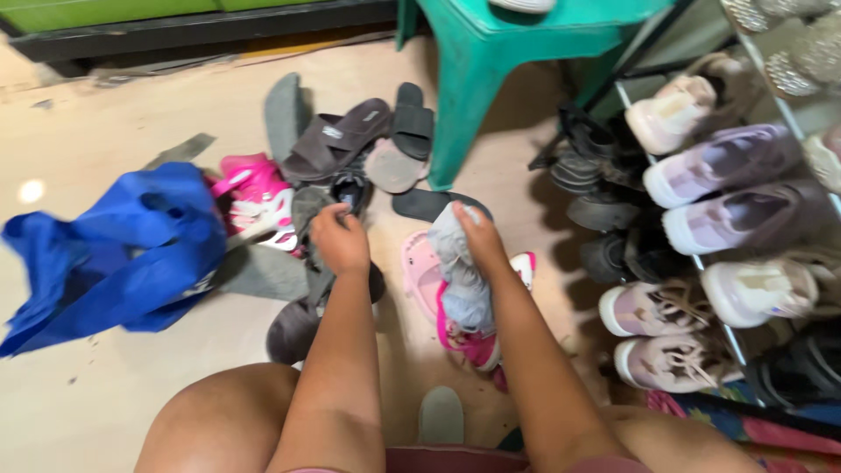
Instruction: The person sits on the floor and wipes several pairs of shoes with a cloth, including black sandals, pink children's shoes, and gray slippers. The person places some cleaned shoes into a blue bag.
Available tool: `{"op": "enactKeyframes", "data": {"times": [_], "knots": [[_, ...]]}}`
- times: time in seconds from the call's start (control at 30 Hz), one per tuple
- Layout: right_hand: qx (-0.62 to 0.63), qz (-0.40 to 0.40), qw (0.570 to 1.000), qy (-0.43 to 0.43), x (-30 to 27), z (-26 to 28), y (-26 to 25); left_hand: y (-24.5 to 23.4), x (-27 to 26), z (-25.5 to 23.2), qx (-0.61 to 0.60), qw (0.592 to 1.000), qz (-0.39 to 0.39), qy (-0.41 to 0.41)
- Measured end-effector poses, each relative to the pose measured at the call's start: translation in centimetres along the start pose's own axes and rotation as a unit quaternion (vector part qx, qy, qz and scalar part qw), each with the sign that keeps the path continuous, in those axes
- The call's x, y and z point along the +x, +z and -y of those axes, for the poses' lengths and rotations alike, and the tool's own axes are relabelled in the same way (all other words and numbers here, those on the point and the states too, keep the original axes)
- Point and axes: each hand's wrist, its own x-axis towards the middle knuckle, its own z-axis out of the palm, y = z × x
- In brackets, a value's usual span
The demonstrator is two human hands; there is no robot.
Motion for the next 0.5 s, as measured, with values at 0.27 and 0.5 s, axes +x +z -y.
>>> {"op": "enactKeyframes", "data": {"times": [0.27,0.5], "knots": [[0.119,0.021,0.993,0.016,-0.8,2.4,3.9,-7.8,1.8,2.8,0.125,0.895,0.305,-0.302],[0.138,0.024,0.990,-0.009,-2.5,3.7,4.8,-8.3,2.6,4.0,0.101,0.932,0.282,-0.202]]}}
